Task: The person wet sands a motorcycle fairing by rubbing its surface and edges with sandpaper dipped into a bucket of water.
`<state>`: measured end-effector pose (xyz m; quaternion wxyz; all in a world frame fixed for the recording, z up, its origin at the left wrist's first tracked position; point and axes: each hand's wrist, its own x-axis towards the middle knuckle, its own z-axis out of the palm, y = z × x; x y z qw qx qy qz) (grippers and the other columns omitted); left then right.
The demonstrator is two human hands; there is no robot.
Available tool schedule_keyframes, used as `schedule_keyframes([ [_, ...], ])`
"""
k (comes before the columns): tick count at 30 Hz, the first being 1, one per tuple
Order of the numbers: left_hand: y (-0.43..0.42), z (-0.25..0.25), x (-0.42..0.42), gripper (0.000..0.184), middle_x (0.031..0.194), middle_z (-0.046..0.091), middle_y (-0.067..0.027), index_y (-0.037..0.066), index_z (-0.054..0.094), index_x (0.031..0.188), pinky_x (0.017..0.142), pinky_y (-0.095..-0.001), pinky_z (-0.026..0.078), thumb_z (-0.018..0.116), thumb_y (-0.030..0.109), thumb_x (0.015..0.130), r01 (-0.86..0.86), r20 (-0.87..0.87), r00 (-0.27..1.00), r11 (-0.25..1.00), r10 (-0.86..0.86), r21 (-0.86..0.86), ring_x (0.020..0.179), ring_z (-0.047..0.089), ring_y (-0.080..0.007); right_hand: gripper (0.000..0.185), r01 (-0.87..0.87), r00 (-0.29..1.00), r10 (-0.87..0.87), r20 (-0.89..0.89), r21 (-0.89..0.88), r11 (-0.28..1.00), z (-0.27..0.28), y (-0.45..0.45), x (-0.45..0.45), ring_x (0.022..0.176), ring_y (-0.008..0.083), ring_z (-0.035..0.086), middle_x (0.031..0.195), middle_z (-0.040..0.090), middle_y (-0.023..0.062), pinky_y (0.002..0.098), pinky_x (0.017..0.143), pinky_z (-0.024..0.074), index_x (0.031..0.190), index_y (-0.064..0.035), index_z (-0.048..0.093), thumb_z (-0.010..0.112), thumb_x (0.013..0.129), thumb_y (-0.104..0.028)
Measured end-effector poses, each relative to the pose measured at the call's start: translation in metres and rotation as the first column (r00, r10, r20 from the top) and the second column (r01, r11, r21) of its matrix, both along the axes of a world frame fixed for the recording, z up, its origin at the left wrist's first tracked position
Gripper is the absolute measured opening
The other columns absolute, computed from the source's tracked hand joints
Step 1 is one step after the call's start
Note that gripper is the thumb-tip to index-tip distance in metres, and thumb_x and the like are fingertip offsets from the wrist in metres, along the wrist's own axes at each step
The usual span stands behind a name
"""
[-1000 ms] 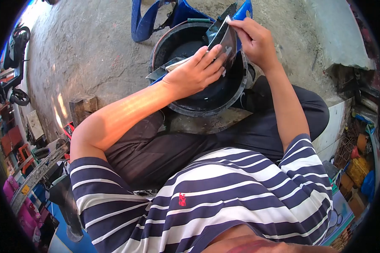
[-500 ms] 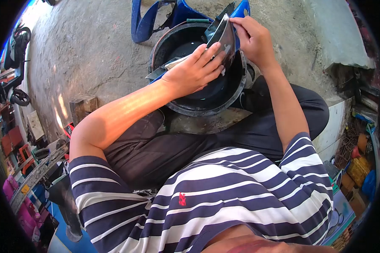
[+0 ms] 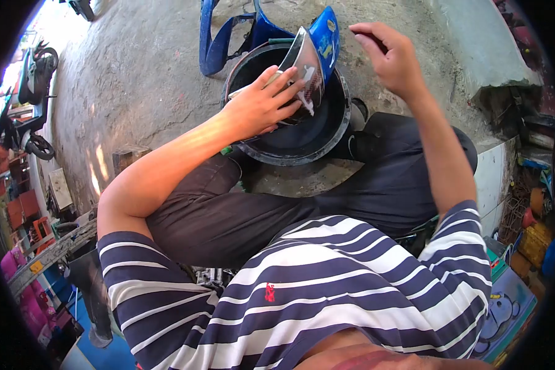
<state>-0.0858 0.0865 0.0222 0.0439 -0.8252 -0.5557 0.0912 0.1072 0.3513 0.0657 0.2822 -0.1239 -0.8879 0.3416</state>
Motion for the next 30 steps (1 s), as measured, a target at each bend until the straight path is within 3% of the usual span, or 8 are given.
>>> schedule_keyframes([
  [4,-0.01,0.003,-0.001,0.086,0.174,0.042,-0.0067,0.022,0.063,0.151,0.131,-0.0659,0.02,0.091,0.049,0.075,0.018,-0.009,1.0,1.0,-0.018,0.016,0.166,0.028,-0.031,0.02,-0.114,0.993,0.11,0.041,0.148,0.982,0.048,0.014,0.018,0.096,0.0278,0.075,0.109,0.078,0.0165,0.0362,0.086,0.0575,0.119,-0.0003,0.076,0.072,0.102,-0.008],
  [5,-0.01,0.003,0.001,0.084,0.174,0.042,-0.0059,0.023,0.063,0.151,0.131,-0.0672,0.019,0.089,0.051,0.076,0.019,-0.014,1.0,1.0,-0.019,0.019,0.166,0.028,-0.0298,0.019,-0.168,0.986,0.161,0.046,0.253,0.953,0.056,0.021,0.02,0.094,0.0221,0.072,0.107,0.078,0.0131,0.0349,0.087,0.0559,0.122,-0.0017,0.073,0.068,0.106,-0.011],
  [8,-0.009,-0.007,0.016,0.073,0.167,0.05,-0.0028,0.022,0.065,0.147,0.13,-0.069,0.016,0.082,0.056,0.084,-0.008,-0.047,0.999,0.996,0.013,0.091,0.164,0.032,-0.0285,0.015,-0.179,0.982,0.148,0.116,0.327,0.928,0.084,0.017,0.017,0.093,0.0376,0.075,0.097,0.077,0.0187,0.0449,0.085,0.0581,0.107,-0.0015,0.076,0.069,0.1,-0.013],
  [11,-0.003,-0.004,0.031,0.066,0.154,0.06,-0.0005,0.022,0.067,0.143,0.13,-0.0668,0.018,0.08,0.056,0.088,-0.08,-0.064,0.994,0.982,0.092,0.17,0.158,0.041,-0.0283,0.014,-0.252,0.96,0.185,0.21,0.359,0.899,0.094,0.011,0.01,0.101,0.0418,0.073,0.104,0.077,0.0211,0.0466,0.088,0.0579,0.109,-0.0027,0.075,0.069,0.1,-0.012],
  [15,0.003,0.006,0.045,0.065,0.149,0.064,-0.0007,0.022,0.066,0.145,0.127,-0.0639,0.026,0.079,0.054,0.09,-0.176,-0.037,0.983,0.975,0.182,0.132,0.152,0.047,-0.0263,0.016,-0.323,0.911,0.204,0.36,0.313,0.893,0.074,0.016,-0.012,0.101,0.0424,0.073,0.105,0.077,0.0224,0.0484,0.088,0.057,0.11,-0.0021,0.072,0.066,0.102,-0.014],
  [18,0.001,0.047,0.042,0.064,0.144,0.067,-0.0026,0.021,0.067,0.145,0.122,-0.0605,0.035,0.081,0.049,0.09,-0.199,-0.039,0.979,0.978,0.201,0.061,0.144,0.055,-0.0243,0.018,-0.319,0.896,0.204,0.394,0.253,0.913,0.064,0.017,-0.026,0.099,0.0418,0.073,0.103,0.077,0.0219,0.0488,0.087,0.0566,0.111,-0.0028,0.072,0.064,0.103,-0.015],
  [24,-0.042,0.085,0.013,0.059,0.141,0.068,-0.0058,0.02,0.067,0.143,0.12,-0.0589,0.038,0.082,0.044,0.091,-0.379,0.012,0.925,0.924,0.379,0.052,0.135,0.06,-0.0278,0.017,-0.321,0.901,0.267,0.341,0.113,0.94,0.065,0.023,-0.044,0.091,0.0369,0.073,0.095,0.076,0.0202,0.0472,0.084,0.0557,0.109,-0.0031,0.072,0.062,0.101,-0.013],
  [30,-0.049,0.113,0.032,0.059,0.136,0.071,-0.006,0.019,0.067,0.143,0.116,-0.0551,0.041,0.081,0.047,0.093,-0.528,0.039,0.847,0.848,0.529,-0.05,0.131,0.064,-0.0271,0.019,-0.216,0.925,0.178,0.335,0.079,0.973,0.082,0.016,-0.054,0.084,0.0334,0.074,0.09,0.076,0.0189,0.046,0.077,0.0569,0.112,-0.0037,0.071,0.063,0.098,-0.014],
])
